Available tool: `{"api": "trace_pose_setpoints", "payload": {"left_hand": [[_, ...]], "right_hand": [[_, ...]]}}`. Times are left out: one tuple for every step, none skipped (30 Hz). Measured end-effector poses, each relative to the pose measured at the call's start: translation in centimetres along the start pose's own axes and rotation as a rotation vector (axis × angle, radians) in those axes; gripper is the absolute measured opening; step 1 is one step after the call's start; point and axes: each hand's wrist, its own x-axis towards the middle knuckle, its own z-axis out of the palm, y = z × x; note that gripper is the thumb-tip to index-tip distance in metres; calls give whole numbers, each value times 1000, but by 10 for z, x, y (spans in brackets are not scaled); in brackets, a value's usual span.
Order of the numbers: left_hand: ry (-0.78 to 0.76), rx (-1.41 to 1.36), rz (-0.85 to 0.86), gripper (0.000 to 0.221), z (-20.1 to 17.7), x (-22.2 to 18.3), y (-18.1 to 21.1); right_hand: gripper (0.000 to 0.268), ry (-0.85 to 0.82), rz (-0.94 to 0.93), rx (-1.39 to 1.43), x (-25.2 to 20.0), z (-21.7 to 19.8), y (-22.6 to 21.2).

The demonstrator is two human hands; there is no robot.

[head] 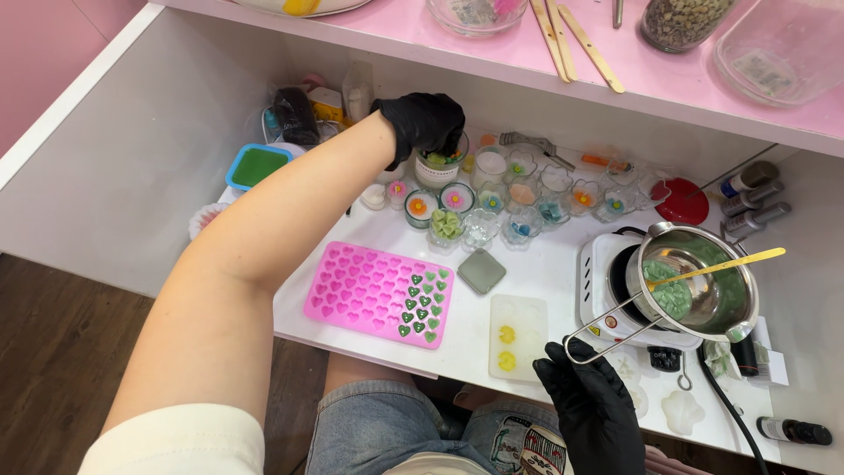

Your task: Melting green wax in a small pot and pouring it into heart-shaped molds to make candle decorations.

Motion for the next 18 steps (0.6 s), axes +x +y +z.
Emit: {"api": "trace_pose_setpoints", "payload": {"left_hand": [[-56, -16, -34, 21, -3, -2, 2], [-114, -33, -71, 23, -7, -5, 3], [-113, -32, -73, 23, -5, -4, 0], [-110, -59, -67, 23, -2, -4, -3], [-106, -86, -62, 23, 0, -3, -6], [-106, -86, -60, 23, 3, 0, -11], [-101, -100, -41, 24, 5, 4, -15], [-98, -117, -21, 24, 8, 8, -19], [-98, -119, -20, 24, 9, 8, -19], [-107, -160, -40, 23, 10, 7, -20], [-115, -201, -60, 21, 9, 6, -20], [-116, -201, -61, 21, 11, 5, -22], [-96, -219, -54, 19, 13, 4, -24], [-75, -237, -46, 17, 14, 3, -25], [-76, -236, -47, 17, 17, 2, -28], [-31, -245, 10, 15, 21, 1, -31], [14, -254, 67, 12, 24, 0, -33], [13, -254, 67, 12, 21, -2, -30]], "right_hand": [[37, -3, -11, -1, 2, -2, 0], [36, -8, -20, -2, 3, -3, 1], [36, -9, -20, -3, 5, -6, 4], [36, -42, -66, -72, 8, -9, 6], [35, -76, -112, -141, 10, -12, 8], [35, -75, -113, -140, 10, -13, 8], [36, -79, -91, -86, 11, -15, 9], [37, -82, -67, -33, 11, -18, 9], [37, -79, -67, -34, 11, -19, 9], [38, -92, -107, -111, 11, -20, 11], [38, -105, -147, -189, 12, -21, 12], [38, -105, -146, -188, 12, -21, 13], [39, -125, -205, -305, 13, -21, 14], [40, -145, -265, -421, 13, -21, 16], [40, -146, -264, -420, 14, -21, 17], [42, -166, -323, -537, 14, -21, 18], [43, -186, -382, -653, 14, -22, 18], [43, -185, -382, -653, 14, -21, 17]]}}
